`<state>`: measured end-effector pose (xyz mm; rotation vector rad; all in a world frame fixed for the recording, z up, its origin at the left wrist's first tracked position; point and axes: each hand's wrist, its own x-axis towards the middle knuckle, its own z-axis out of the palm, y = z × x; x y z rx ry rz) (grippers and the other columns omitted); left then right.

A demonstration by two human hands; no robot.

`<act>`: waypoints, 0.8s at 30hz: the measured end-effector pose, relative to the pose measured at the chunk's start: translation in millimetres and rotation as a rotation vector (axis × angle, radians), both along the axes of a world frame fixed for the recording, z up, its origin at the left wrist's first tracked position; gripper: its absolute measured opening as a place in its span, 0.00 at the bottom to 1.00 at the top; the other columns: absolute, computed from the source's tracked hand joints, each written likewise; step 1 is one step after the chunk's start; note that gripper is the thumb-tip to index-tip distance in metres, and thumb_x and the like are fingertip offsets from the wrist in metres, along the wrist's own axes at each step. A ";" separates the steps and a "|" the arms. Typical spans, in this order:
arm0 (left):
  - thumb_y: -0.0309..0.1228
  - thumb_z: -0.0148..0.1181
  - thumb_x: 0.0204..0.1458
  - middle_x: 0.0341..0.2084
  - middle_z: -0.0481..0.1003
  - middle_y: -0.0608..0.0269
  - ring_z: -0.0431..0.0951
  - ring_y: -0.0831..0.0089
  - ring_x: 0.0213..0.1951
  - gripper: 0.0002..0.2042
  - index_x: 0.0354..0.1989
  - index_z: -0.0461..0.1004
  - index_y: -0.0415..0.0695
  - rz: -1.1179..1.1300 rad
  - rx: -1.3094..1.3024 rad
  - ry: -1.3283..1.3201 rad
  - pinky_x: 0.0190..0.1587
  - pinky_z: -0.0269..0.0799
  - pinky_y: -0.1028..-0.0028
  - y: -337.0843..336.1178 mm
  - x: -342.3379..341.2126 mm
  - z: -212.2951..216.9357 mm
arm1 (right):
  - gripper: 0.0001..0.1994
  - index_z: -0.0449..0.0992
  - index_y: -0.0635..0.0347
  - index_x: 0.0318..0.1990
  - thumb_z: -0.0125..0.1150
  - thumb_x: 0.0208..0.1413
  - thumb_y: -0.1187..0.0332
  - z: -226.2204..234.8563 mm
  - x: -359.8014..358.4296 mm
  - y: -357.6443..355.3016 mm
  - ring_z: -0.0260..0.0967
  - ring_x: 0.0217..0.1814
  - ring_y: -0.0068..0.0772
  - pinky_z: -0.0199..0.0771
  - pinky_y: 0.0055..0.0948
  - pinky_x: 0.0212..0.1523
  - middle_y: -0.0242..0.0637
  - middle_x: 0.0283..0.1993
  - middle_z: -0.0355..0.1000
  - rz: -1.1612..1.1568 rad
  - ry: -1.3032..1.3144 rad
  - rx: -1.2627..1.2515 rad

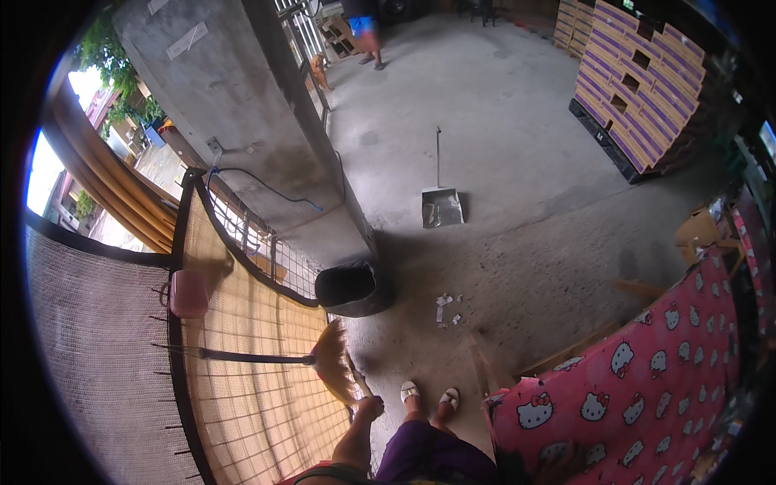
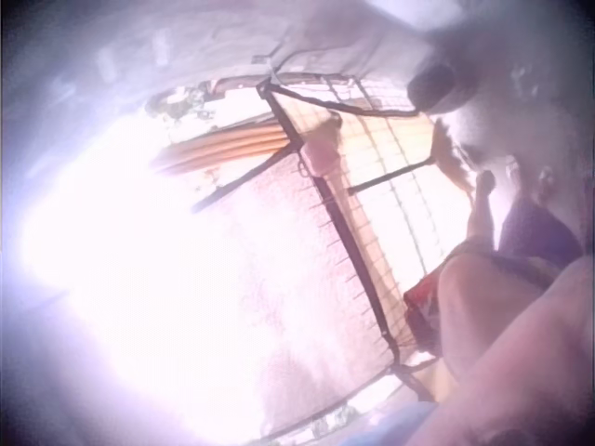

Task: The person uses a broom to sweep debris into a dustpan in an outdoor covered area, moving around a table and collecting small white pieces from the concrete floor.

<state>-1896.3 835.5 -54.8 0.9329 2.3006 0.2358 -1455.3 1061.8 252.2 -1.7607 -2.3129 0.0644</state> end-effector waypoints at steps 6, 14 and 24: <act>0.33 0.61 0.36 0.32 0.78 0.53 0.79 0.60 0.36 0.10 0.29 0.78 0.44 0.257 0.165 -0.305 0.37 0.74 0.65 134.4 -46.6 -65.3 | 0.22 0.63 0.59 0.57 0.47 0.60 0.55 -9.0 -30.8 29.8 0.51 0.64 0.52 0.44 0.54 0.63 0.49 0.60 0.56 -0.021 0.025 0.012; 0.30 0.62 0.36 0.29 0.76 0.49 0.78 0.64 0.26 0.34 0.58 0.64 0.35 0.876 0.134 -0.775 0.30 0.76 0.68 142.7 -11.0 32.2 | 0.21 0.64 0.63 0.53 0.57 0.52 0.69 43.6 -261.5 134.9 0.54 0.61 0.53 0.54 0.47 0.60 0.50 0.57 0.57 0.505 0.216 -0.366; 0.22 0.58 0.41 0.24 0.74 0.52 0.74 0.69 0.18 0.36 0.64 0.56 0.39 1.057 -0.020 -0.826 0.18 0.71 0.70 -6.6 -66.6 155.3 | 0.28 0.64 0.59 0.55 0.62 0.49 0.56 -228.3 -550.4 177.7 0.61 0.61 0.49 0.63 0.40 0.57 0.50 0.59 0.61 0.765 0.174 -0.975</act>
